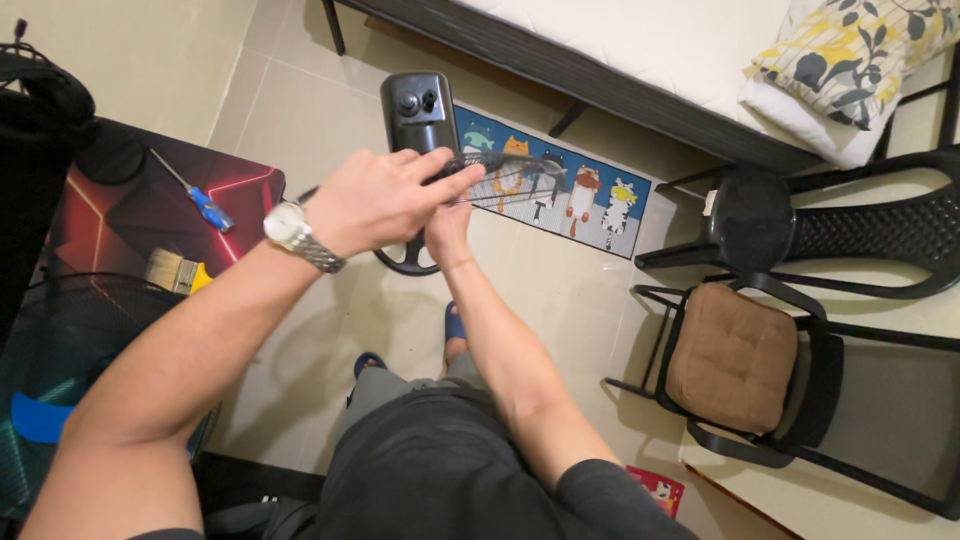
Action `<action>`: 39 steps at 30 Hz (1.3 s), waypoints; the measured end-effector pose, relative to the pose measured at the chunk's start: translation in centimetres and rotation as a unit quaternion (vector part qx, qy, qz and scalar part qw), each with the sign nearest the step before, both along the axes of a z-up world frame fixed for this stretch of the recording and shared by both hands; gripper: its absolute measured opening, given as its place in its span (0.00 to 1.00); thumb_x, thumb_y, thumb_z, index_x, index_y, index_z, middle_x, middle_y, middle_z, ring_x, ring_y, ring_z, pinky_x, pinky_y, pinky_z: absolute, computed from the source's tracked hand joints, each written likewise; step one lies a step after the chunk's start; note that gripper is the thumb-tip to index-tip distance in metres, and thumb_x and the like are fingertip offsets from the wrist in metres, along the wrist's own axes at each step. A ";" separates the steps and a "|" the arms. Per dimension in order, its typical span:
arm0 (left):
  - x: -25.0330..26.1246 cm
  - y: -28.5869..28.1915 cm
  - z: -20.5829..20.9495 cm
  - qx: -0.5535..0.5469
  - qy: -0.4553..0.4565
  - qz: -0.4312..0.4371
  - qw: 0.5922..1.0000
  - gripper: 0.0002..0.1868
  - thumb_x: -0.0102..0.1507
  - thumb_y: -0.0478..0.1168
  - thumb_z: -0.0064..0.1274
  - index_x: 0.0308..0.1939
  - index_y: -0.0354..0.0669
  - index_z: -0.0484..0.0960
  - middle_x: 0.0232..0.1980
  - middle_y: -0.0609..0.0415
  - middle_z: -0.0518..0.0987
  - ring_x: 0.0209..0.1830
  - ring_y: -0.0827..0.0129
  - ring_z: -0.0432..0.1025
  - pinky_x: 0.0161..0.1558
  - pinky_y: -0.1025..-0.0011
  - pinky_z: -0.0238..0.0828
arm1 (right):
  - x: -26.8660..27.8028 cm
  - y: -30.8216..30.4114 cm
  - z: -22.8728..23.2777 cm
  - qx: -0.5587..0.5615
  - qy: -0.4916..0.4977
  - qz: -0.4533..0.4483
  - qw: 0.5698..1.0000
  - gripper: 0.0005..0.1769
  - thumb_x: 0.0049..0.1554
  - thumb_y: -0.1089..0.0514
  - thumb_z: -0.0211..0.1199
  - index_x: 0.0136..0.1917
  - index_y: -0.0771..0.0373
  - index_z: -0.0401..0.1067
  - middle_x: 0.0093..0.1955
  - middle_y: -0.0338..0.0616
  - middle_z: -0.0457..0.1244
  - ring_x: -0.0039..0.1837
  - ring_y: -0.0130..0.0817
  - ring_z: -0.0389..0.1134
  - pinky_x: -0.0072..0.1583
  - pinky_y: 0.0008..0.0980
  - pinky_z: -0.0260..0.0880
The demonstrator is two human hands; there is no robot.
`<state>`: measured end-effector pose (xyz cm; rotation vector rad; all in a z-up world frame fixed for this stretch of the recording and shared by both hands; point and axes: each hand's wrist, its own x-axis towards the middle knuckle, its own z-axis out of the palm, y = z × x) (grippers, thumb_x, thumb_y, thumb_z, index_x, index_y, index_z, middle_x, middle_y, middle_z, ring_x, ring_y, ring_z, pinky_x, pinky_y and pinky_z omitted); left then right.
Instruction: The person holds a blue fan blade in one hand and uses a yellow-handled brush in the other to clean the surfaces of the blades. The person rotates the blade to access different areas while brushing.
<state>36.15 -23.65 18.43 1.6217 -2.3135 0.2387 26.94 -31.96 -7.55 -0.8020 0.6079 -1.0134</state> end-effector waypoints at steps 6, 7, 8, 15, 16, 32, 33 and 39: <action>0.4 -0.4 0.0 -0.018 0.008 -0.009 1.000 0.33 0.57 0.41 0.57 0.69 0.56 0.75 0.56 0.54 0.78 0.39 0.65 0.78 0.27 0.66 0.72 | -1.5 -1.1 -4.7 -0.067 0.050 0.017 0.996 0.30 0.58 0.64 0.65 0.69 0.61 0.56 0.56 0.40 0.62 0.54 0.28 0.64 0.53 0.32 0.66; 0.4 -0.4 -0.1 -0.022 0.014 -0.008 1.000 0.33 0.57 0.41 0.57 0.69 0.57 0.75 0.57 0.54 0.78 0.39 0.65 0.78 0.27 0.66 0.72 | -1.6 -1.2 -5.4 -0.017 0.021 0.028 0.999 0.26 0.63 0.62 0.64 0.70 0.62 0.56 0.54 0.42 0.61 0.50 0.28 0.62 0.48 0.31 0.63; 0.4 -0.3 -0.2 -0.018 0.013 -0.009 1.000 0.34 0.57 0.42 0.58 0.69 0.56 0.75 0.56 0.54 0.78 0.39 0.65 0.78 0.27 0.66 0.72 | -1.9 -0.8 -5.8 0.037 -0.006 0.040 0.999 0.23 0.69 0.61 0.62 0.72 0.64 0.56 0.51 0.43 0.60 0.46 0.28 0.60 0.43 0.30 0.59; 0.6 -0.5 -0.3 -0.005 0.005 0.002 1.000 0.32 0.59 0.43 0.58 0.69 0.58 0.75 0.54 0.57 0.79 0.38 0.64 0.78 0.27 0.66 0.72 | -1.0 -0.9 0.7 0.077 0.090 0.008 0.993 0.19 0.58 0.61 0.59 0.62 0.59 0.61 0.52 0.41 0.64 0.50 0.31 0.68 0.48 0.34 0.70; 0.5 -0.4 -0.4 0.002 0.007 0.010 1.000 0.32 0.59 0.42 0.57 0.69 0.59 0.75 0.53 0.58 0.79 0.38 0.64 0.78 0.27 0.65 0.72 | -0.9 -0.2 1.4 -0.045 0.156 -0.040 0.986 0.19 0.58 0.62 0.62 0.61 0.63 0.63 0.53 0.43 0.65 0.52 0.32 0.68 0.51 0.35 0.70; 1.0 -0.6 -0.1 0.018 0.042 0.009 0.999 0.29 0.62 0.45 0.56 0.68 0.60 0.75 0.52 0.56 0.80 0.36 0.61 0.78 0.29 0.61 0.73 | -3.1 1.9 0.2 -0.089 0.059 -0.199 0.974 0.12 0.61 0.64 0.62 0.58 0.61 0.67 0.56 0.39 0.66 0.58 0.30 0.66 0.62 0.34 0.67; 1.1 -0.8 -0.1 0.013 0.037 0.008 0.999 0.29 0.62 0.45 0.56 0.69 0.60 0.75 0.52 0.57 0.80 0.36 0.61 0.78 0.29 0.61 0.73 | -2.2 0.4 -0.2 -0.021 0.058 -0.153 0.986 0.12 0.62 0.62 0.61 0.59 0.61 0.68 0.56 0.39 0.66 0.58 0.31 0.66 0.59 0.34 0.64; 0.9 -0.5 -0.5 0.011 0.041 0.006 0.999 0.29 0.61 0.45 0.56 0.68 0.59 0.75 0.53 0.56 0.80 0.35 0.60 0.78 0.28 0.61 0.73 | -4.9 0.4 -4.3 0.033 -0.033 -0.120 0.992 0.19 0.70 0.50 0.54 0.61 0.71 0.68 0.56 0.48 0.65 0.62 0.38 0.67 0.63 0.35 0.64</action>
